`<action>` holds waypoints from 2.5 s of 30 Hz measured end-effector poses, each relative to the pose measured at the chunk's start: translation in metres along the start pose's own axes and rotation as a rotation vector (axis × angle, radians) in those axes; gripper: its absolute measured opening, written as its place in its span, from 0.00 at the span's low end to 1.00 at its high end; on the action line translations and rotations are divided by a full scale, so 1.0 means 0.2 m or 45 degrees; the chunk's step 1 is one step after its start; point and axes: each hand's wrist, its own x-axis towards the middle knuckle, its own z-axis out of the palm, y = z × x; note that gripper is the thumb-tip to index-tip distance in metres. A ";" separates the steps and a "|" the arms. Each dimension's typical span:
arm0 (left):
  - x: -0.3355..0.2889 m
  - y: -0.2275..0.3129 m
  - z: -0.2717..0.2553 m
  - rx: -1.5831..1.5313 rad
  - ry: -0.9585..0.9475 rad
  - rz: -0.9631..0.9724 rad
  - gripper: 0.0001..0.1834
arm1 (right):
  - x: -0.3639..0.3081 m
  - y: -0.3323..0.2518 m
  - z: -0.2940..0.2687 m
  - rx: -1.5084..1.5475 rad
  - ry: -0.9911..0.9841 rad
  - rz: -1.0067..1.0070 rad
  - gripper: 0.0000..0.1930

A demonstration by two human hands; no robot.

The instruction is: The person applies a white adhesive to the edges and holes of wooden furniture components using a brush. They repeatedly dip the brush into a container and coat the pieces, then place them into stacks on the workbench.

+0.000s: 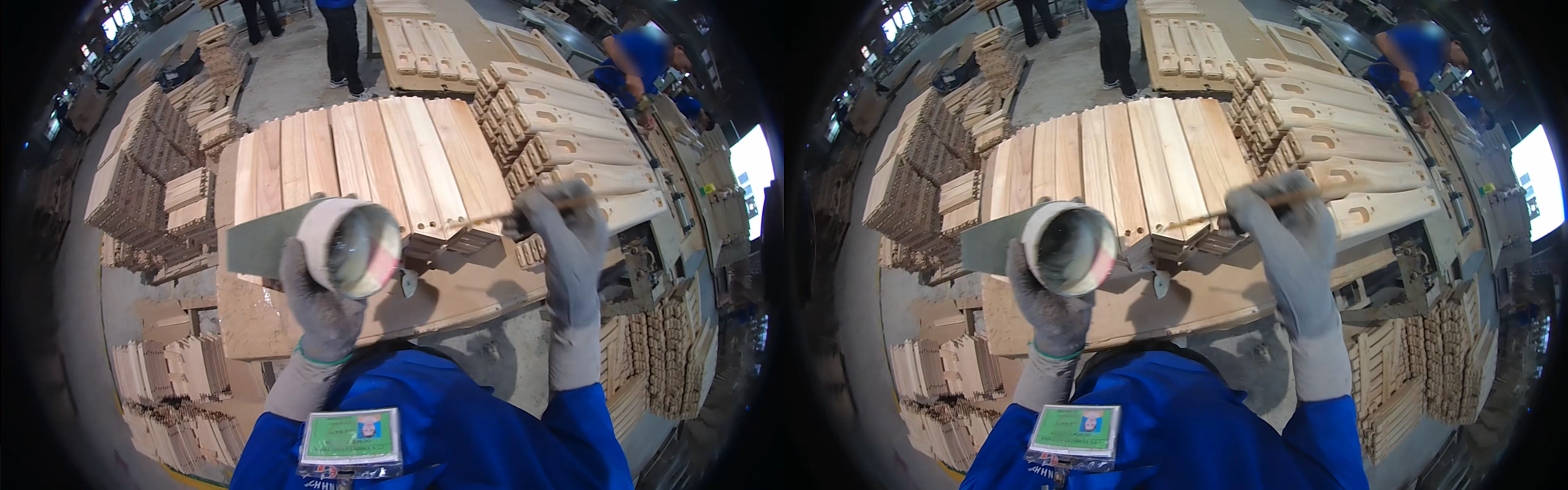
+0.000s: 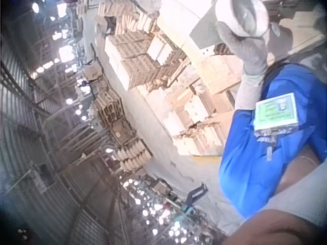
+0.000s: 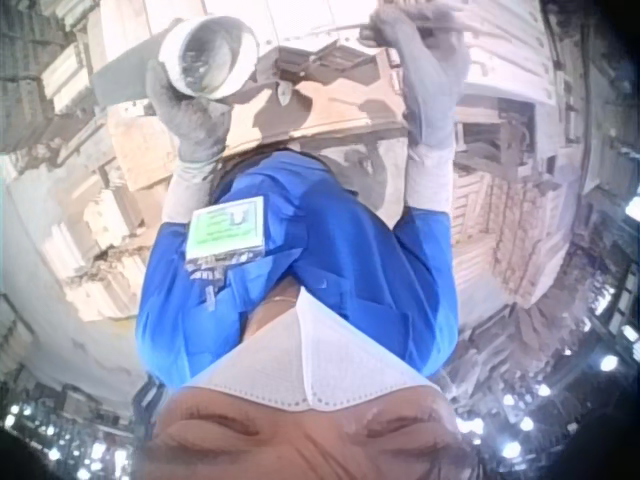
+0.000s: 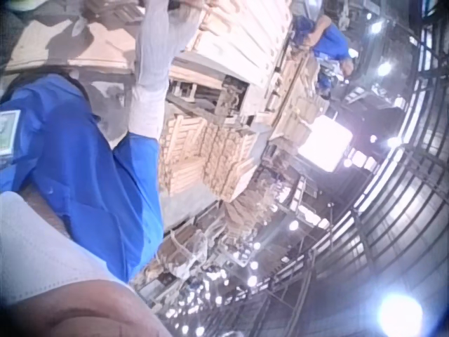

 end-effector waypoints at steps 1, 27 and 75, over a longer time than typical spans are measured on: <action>0.01 -0.03 0.02 -0.104 0.014 -0.103 0.29 | -0.08 -0.04 0.00 0.060 -0.028 -0.038 0.08; -0.07 -0.34 0.12 0.154 0.167 0.120 0.32 | -0.24 0.11 -0.25 0.104 0.105 -0.039 0.15; -0.13 -0.23 -0.04 1.602 0.053 0.886 0.26 | 0.39 0.32 -0.30 -0.869 -0.398 -0.201 0.15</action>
